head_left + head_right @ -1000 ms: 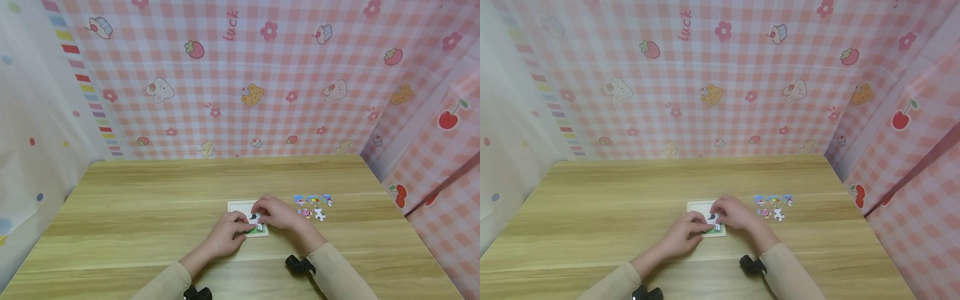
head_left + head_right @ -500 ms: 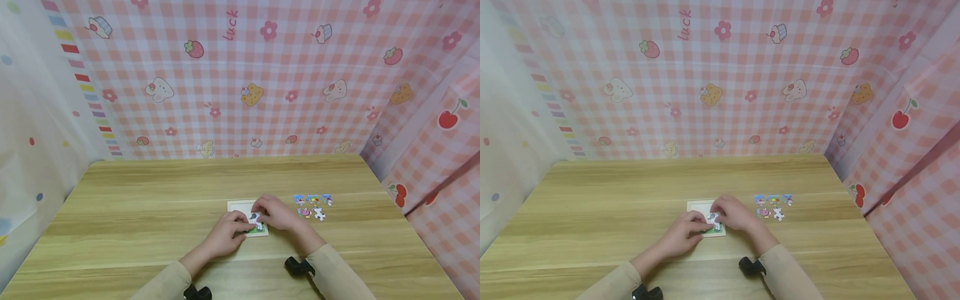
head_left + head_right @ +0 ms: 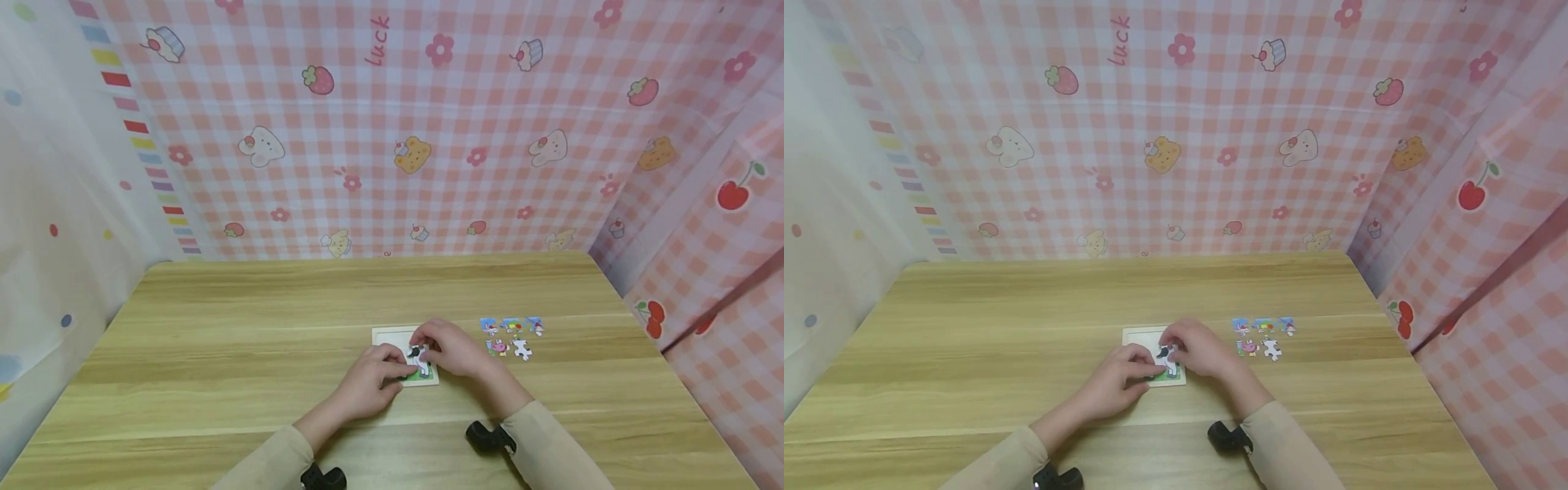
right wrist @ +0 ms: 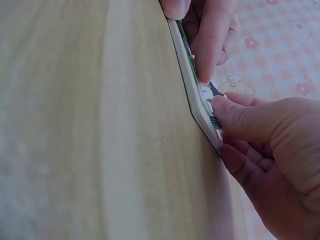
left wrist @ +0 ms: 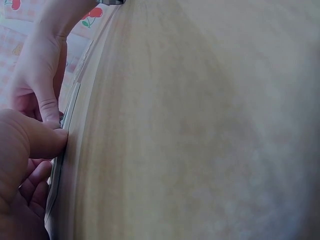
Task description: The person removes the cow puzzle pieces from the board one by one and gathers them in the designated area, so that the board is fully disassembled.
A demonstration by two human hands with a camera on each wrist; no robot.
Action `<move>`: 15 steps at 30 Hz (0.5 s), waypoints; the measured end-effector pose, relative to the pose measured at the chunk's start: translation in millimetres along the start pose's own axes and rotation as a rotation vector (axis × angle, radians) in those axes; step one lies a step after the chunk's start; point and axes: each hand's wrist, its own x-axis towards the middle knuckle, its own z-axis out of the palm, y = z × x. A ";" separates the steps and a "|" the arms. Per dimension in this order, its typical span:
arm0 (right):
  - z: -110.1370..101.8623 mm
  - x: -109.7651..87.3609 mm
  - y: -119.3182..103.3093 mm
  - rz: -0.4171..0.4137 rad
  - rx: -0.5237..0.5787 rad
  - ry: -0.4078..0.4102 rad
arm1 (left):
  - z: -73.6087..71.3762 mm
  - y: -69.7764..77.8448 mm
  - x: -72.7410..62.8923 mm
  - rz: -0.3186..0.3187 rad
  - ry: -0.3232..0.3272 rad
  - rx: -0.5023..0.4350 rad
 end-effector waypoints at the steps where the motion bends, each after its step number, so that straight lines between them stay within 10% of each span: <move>1: 0.0 -0.2 -0.1 0.001 0.006 0.006 | 0.2 -0.3 0.2 0.002 -0.001 0.000; 15: -0.7 -4.4 -2.4 -0.005 0.077 0.054 | -1.4 -0.1 0.4 -0.003 -0.018 -0.008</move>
